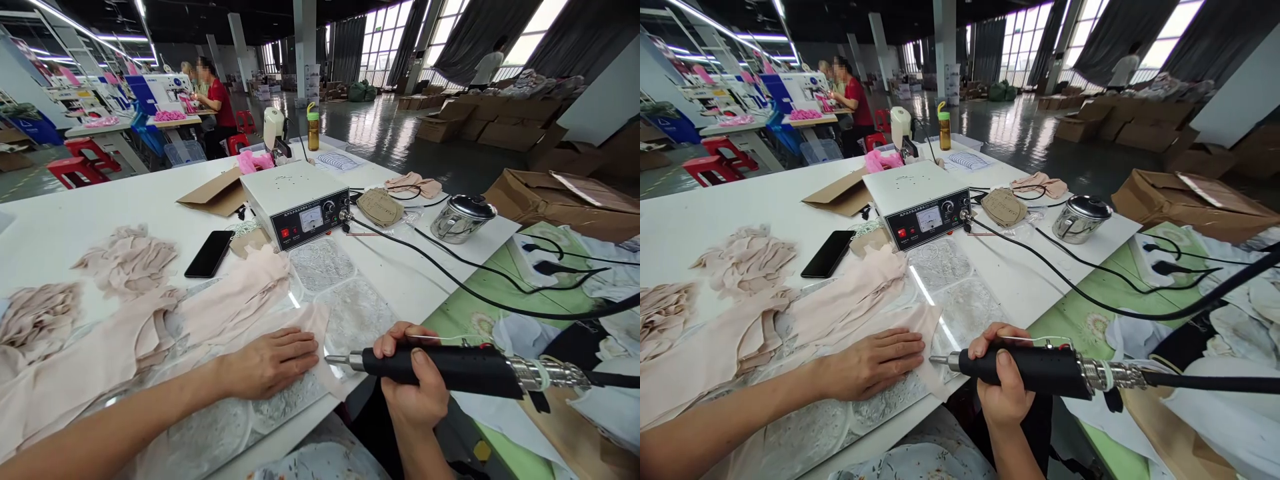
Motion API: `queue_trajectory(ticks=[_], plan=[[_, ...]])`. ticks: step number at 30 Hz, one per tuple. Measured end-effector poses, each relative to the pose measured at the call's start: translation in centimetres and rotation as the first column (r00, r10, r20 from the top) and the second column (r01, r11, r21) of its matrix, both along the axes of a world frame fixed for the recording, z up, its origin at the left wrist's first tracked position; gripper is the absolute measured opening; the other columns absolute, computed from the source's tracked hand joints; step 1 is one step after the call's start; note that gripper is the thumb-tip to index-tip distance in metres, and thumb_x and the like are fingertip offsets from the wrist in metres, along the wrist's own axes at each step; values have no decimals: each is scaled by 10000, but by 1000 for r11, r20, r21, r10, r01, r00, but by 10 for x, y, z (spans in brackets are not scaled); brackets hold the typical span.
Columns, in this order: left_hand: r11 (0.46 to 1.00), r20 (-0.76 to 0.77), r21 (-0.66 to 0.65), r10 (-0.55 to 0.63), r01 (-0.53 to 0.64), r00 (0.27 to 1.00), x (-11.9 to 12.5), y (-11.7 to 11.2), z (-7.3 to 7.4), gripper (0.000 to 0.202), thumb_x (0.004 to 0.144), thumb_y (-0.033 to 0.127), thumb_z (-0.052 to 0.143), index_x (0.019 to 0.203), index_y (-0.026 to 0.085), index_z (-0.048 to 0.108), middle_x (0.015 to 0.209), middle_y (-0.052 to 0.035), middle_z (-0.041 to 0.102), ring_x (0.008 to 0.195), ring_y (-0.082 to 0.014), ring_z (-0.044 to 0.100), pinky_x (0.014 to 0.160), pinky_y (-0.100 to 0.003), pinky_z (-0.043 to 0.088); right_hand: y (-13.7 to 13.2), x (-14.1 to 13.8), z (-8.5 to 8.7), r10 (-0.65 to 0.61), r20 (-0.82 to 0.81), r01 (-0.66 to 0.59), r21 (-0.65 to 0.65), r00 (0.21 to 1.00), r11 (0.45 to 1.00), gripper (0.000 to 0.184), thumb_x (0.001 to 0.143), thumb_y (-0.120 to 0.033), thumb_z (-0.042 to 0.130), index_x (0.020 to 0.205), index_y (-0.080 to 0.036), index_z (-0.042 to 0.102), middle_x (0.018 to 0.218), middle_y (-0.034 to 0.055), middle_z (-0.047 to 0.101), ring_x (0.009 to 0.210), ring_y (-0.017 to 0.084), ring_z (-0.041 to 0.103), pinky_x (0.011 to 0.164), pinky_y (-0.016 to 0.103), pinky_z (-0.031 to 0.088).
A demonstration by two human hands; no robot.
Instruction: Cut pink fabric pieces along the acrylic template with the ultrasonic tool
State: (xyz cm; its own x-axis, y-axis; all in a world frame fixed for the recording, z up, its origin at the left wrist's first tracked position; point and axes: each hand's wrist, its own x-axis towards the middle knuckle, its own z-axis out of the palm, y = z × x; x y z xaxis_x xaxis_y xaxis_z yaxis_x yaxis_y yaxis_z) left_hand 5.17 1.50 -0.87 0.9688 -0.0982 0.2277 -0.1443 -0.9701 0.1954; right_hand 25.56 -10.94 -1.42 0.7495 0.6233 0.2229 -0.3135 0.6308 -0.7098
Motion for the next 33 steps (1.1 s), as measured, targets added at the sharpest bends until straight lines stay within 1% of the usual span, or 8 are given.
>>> queue_trajectory(ticks=[4,7,14,20,24,29,33], plan=[[999,10,19,-35,35,999,0,1,0,328,1004,201,398,1302,102,493,1339,-151,562,1315,-262,461,1125,-411,371,0,-2,-1,35,4,-35,-4,999,999,118,763,-265,563,858,-214,612,765,-4,523,528,103,525,492,275,467],[999,19,31,-42,42,999,1,1,-1,313,1010,216,392,1277,115,521,1315,-151,577,1304,-265,472,1119,-411,376,-2,-3,-2,64,2,-63,-20,998,998,114,767,-269,571,859,-216,612,769,-5,524,526,100,527,496,271,468],[999,-27,27,-45,45,999,0,3,-1,312,1000,239,417,1252,113,549,1251,-160,604,1293,-279,477,1104,-416,391,-7,-3,1,54,29,-53,-51,998,997,117,770,-286,567,858,-219,604,753,-7,522,527,105,529,493,273,465],[998,-40,26,-62,63,997,2,4,2,298,996,265,438,1218,115,567,1218,-158,608,1284,-291,478,1092,-422,397,-10,-5,2,48,60,-46,-30,997,998,123,789,-282,555,880,-217,606,758,-4,530,543,101,529,501,260,462],[998,-50,45,-42,44,998,2,0,4,314,987,295,464,1249,146,555,1200,-153,604,1276,-301,482,1086,-436,396,-11,-5,2,41,62,-39,-38,997,999,126,794,-283,546,891,-221,600,765,-4,519,548,105,523,506,268,462],[997,-88,79,1,6,996,0,-6,5,332,986,362,459,1264,205,550,1205,-142,583,1253,-340,497,1061,-488,405,-11,-7,4,32,91,-26,-59,995,998,125,802,-303,548,894,-230,590,772,-6,506,549,105,513,509,274,461],[997,-108,77,-3,11,994,1,-7,5,343,988,382,446,1271,217,547,1207,-142,572,1263,-348,486,1067,-492,397,-12,-6,4,36,84,-32,-49,996,998,123,800,-299,561,891,-223,593,771,-4,521,550,103,523,513,273,470]])
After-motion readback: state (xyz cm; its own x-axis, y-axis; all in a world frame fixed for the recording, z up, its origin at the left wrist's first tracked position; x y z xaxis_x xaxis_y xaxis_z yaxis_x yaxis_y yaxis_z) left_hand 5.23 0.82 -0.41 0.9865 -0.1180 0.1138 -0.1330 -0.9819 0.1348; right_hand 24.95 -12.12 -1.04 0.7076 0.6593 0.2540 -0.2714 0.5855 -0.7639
